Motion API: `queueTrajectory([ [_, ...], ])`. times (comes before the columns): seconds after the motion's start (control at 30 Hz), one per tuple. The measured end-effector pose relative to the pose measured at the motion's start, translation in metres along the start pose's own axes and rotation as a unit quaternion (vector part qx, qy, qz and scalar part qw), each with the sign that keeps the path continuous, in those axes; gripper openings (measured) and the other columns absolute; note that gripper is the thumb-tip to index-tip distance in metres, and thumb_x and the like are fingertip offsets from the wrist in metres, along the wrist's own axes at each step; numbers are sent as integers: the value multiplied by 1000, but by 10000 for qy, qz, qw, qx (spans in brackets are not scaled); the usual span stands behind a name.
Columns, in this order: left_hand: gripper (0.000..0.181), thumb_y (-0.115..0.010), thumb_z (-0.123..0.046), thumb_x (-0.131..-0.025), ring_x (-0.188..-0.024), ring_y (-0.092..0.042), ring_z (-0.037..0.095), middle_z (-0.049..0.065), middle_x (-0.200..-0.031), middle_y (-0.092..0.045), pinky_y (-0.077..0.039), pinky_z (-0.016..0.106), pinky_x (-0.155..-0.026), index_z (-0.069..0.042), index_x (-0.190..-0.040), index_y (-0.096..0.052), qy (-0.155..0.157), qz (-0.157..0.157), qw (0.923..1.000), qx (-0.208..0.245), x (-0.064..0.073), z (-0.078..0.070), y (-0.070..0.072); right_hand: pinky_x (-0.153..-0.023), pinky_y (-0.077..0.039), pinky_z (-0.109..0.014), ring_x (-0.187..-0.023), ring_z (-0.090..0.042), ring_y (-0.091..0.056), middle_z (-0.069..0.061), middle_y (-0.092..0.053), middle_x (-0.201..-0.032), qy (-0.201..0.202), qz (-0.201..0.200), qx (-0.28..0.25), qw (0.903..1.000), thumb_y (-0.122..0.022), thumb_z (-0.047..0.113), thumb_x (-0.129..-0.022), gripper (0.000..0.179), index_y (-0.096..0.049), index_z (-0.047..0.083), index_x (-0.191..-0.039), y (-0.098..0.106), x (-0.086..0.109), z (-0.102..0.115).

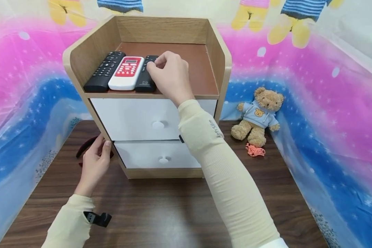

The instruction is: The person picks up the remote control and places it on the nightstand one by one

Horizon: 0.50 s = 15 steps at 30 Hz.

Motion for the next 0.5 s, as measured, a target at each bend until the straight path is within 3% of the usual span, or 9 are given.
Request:
queueTrajectory([
  [0.13,54,-43,-33,-107,-128,-53,32,20,-146,-50,-49,52,-95,-5,-153,-36,-14,-39,10000,-36,0,1,5,-80,-56,-23,-94,-14,-61,-3,-67,-101,133,-28,-904,9958,-61,22,-97,18,-70,10,-108,1,1,-1],
  [0.3,55,-44,-32,-107,-128,-53,34,22,-144,-50,-48,53,-98,-5,-154,-36,45,22,10000,2,1,3,6,-83,-55,-27,-86,-19,-64,-9,-66,-97,361,5,-2265,9733,-60,11,-98,16,-69,2,-108,12,12,-10],
  [0.4,55,-44,-32,-107,-127,-53,34,22,-144,-51,-49,54,-97,-5,-154,-36,30,59,10000,11,0,1,4,-81,-56,-28,-84,-21,-63,-12,-66,-97,649,95,-2633,9625,-62,8,-97,14,-69,0,-107,27,29,-18],
  [0.5,55,-44,-31,-107,-127,-54,34,22,-144,-51,-50,54,-96,-5,-154,-36,-12,106,9999,2,0,-2,2,-77,-57,-29,-81,-23,-64,-16,-69,-97,1265,1,-2741,9533,-62,7,-97,13,-70,-2,-102,43,51,-34],
])
Point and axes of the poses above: each hand's wrist, its own x-axis away from the middle knuckle, its own y-axis out of the back of the hand, z = x × y, the point moved 2 cm from there along -x, towards the middle knuckle
